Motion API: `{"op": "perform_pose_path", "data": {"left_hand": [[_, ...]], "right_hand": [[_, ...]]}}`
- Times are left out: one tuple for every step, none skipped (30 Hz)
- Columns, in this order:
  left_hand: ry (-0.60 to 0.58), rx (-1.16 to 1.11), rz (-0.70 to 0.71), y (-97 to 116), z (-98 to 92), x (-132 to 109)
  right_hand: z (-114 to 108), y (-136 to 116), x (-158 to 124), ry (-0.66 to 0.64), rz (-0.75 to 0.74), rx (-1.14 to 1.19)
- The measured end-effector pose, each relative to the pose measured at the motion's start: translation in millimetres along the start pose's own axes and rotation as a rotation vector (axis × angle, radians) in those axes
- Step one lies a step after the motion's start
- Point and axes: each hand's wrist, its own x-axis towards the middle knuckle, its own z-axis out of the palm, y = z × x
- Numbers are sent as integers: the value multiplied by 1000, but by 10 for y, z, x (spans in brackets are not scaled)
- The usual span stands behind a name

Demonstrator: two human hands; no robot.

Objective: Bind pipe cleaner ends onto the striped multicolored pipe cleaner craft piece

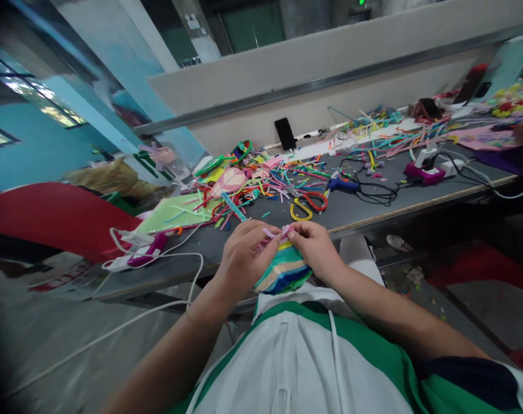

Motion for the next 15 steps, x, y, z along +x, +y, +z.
{"op": "perform_pose_path", "data": {"left_hand": [[17, -11, -25, 6, 3, -33], [25, -21, -53, 12, 3, -59], [27, -28, -83, 19, 0, -78], [22, -32, -115, 25, -3, -93], [17, -32, -146, 32, -6, -105], [13, -27, -174, 40, -8, -115], [9, -18, -195, 47, -8, -124], [8, -5, -213, 55, -5, -134], [11, 8, -228, 62, -1, -143], [17, 21, -242, 69, 5, -151], [26, 33, -262, 76, 10, -157], [30, 43, -288, 82, 13, -160], [28, 52, -324, 85, 12, -159], [17, 58, -365, 85, 7, -155], [-1, 53, -406, 81, -2, -147]], "right_hand": [[1, 2, -4, 2, 7, -6], [4, 5, -9, 7, 12, -13], [6, 10, -15, 11, 14, -21], [8, 18, -20, 14, 14, -26], [9, 26, -26, 16, 12, -29], [9, 35, -32, 13, 10, -28], [8, 44, -38, 9, 7, -23], [7, 53, -44, 4, 2, -17], [6, 59, -50, -3, -3, -12], [5, 63, -56, -6, -7, -8], [5, 64, -63, -9, -8, -6], [7, 61, -69, -9, -7, -3], [10, 54, -76, -7, -5, 0], [15, 44, -84, -6, -1, 2], [21, 31, -91, -3, 1, 3]]}}
